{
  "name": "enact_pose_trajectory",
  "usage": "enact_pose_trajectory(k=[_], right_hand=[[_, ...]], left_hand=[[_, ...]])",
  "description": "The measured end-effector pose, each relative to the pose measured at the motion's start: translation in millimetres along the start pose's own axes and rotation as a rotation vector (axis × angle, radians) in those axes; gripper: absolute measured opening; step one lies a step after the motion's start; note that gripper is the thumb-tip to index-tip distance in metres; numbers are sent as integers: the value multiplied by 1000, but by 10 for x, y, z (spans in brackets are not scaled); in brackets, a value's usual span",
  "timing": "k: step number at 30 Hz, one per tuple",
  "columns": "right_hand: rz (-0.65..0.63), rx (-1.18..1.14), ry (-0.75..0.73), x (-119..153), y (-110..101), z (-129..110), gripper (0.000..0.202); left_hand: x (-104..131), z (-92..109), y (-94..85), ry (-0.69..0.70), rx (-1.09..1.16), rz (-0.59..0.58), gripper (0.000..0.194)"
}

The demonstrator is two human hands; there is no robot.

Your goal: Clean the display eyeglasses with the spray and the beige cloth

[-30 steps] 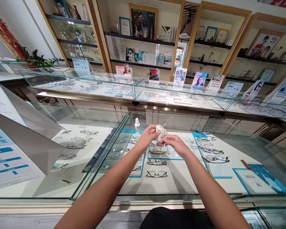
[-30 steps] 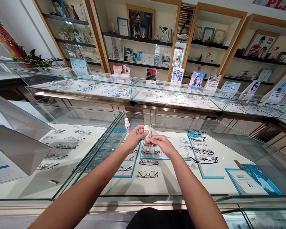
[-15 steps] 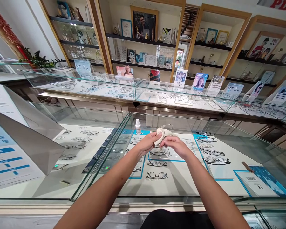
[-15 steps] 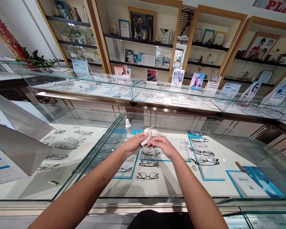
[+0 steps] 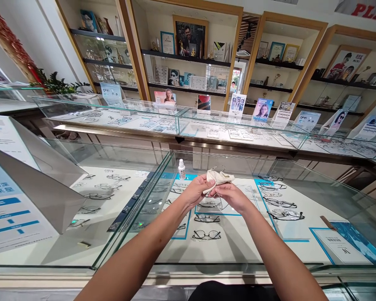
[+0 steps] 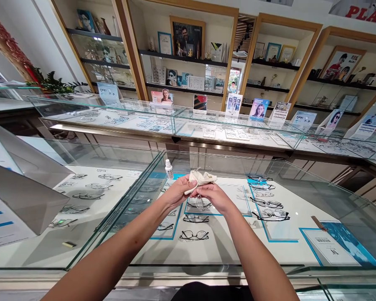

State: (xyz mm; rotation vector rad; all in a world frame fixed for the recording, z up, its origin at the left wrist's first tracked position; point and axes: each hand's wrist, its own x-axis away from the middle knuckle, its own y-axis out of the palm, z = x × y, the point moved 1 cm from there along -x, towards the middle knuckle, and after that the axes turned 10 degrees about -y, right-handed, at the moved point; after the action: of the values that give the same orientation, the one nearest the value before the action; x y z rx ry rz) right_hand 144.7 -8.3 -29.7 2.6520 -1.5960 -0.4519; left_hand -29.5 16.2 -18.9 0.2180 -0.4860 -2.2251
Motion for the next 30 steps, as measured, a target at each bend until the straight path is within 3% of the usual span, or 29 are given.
enact_pose_trajectory(k=[12, 17, 22, 30], right_hand=[[3, 54, -52, -1, 60, -15, 30], [117, 34, -31, 10, 3, -33, 31], [136, -43, -40, 4, -25, -37, 28], [81, 8, 0, 18, 64, -40, 31]], left_hand=[[-11, 2, 75, 34, -48, 100, 50], [-23, 38, 13, 65, 19, 138, 46], [13, 65, 38, 53, 35, 48, 52], [56, 77, 132, 103, -56, 97, 45]])
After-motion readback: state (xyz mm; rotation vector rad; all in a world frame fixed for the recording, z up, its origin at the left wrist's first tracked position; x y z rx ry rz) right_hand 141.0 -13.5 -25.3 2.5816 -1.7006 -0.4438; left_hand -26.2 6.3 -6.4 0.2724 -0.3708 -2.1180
